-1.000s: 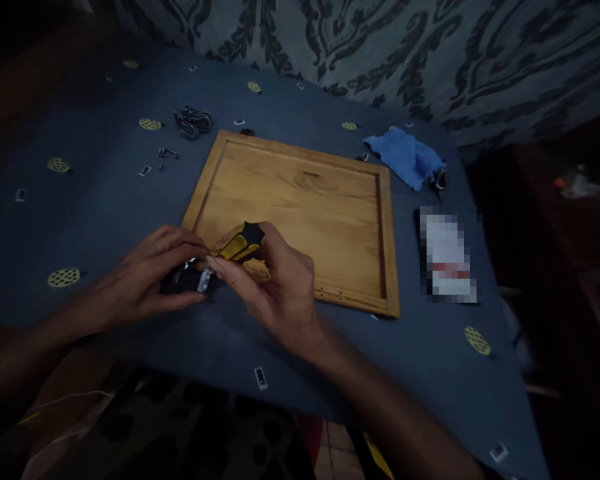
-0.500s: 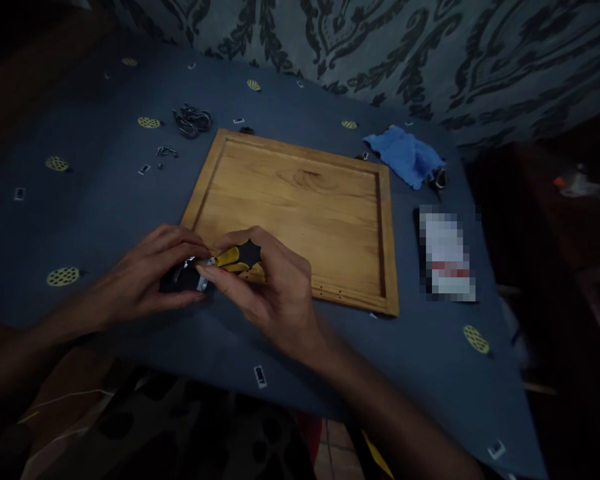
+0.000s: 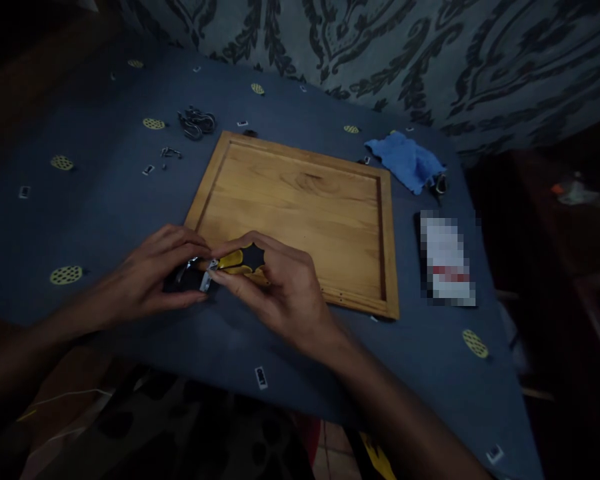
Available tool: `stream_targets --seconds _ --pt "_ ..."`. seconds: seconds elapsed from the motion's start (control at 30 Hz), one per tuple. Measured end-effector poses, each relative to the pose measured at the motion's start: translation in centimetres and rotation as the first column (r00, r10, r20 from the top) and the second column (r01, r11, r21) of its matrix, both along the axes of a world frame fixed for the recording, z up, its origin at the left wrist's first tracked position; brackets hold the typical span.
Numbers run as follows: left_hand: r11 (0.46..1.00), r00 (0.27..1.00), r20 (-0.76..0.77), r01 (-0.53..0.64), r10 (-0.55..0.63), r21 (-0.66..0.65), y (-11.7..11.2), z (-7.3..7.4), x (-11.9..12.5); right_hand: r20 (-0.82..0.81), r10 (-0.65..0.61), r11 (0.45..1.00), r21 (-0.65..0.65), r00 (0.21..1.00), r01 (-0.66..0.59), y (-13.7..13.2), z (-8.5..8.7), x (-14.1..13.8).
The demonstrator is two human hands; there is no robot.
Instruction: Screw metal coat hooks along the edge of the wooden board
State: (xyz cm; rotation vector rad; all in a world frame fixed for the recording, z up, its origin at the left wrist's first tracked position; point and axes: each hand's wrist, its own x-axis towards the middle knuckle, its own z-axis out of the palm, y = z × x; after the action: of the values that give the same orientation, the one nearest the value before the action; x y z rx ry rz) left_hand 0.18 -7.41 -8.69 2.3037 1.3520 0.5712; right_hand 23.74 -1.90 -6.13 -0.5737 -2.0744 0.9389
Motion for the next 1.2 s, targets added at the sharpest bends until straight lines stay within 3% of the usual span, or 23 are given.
stream_targets --seconds 0.2,0.37,0.6,0.8,1.03,1.2 --pt "1.000 1.000 0.015 -0.002 0.002 0.007 -0.1 -0.2 0.1 0.024 -0.076 0.977 0.200 0.997 0.070 -0.3 -0.6 -0.7" --pt "1.000 1.000 0.007 -0.027 0.027 -0.006 -0.1 -0.2 0.2 0.020 -0.154 0.957 0.252 0.988 0.144 -0.9 -0.9 -1.5" --pt "1.000 1.000 0.006 -0.013 0.013 -0.022 0.0 0.0 0.0 0.047 -0.138 0.990 0.006 0.989 0.138 -1.1 0.3 -1.1" --pt "1.000 0.999 0.032 -0.014 0.013 0.008 -0.1 -0.4 0.0 0.001 -0.065 0.979 -0.191 0.998 0.064 -1.5 1.8 -0.3" --pt "0.999 1.000 0.025 -0.001 0.002 -0.034 -0.1 0.0 0.0 -0.028 -0.077 0.974 -0.214 0.997 0.069 -1.4 1.7 -0.3" --pt "1.000 1.000 0.012 -0.011 0.011 -0.006 -0.1 -0.1 0.0 0.009 -0.127 0.983 -0.133 0.992 0.127 -1.4 1.7 -0.7"
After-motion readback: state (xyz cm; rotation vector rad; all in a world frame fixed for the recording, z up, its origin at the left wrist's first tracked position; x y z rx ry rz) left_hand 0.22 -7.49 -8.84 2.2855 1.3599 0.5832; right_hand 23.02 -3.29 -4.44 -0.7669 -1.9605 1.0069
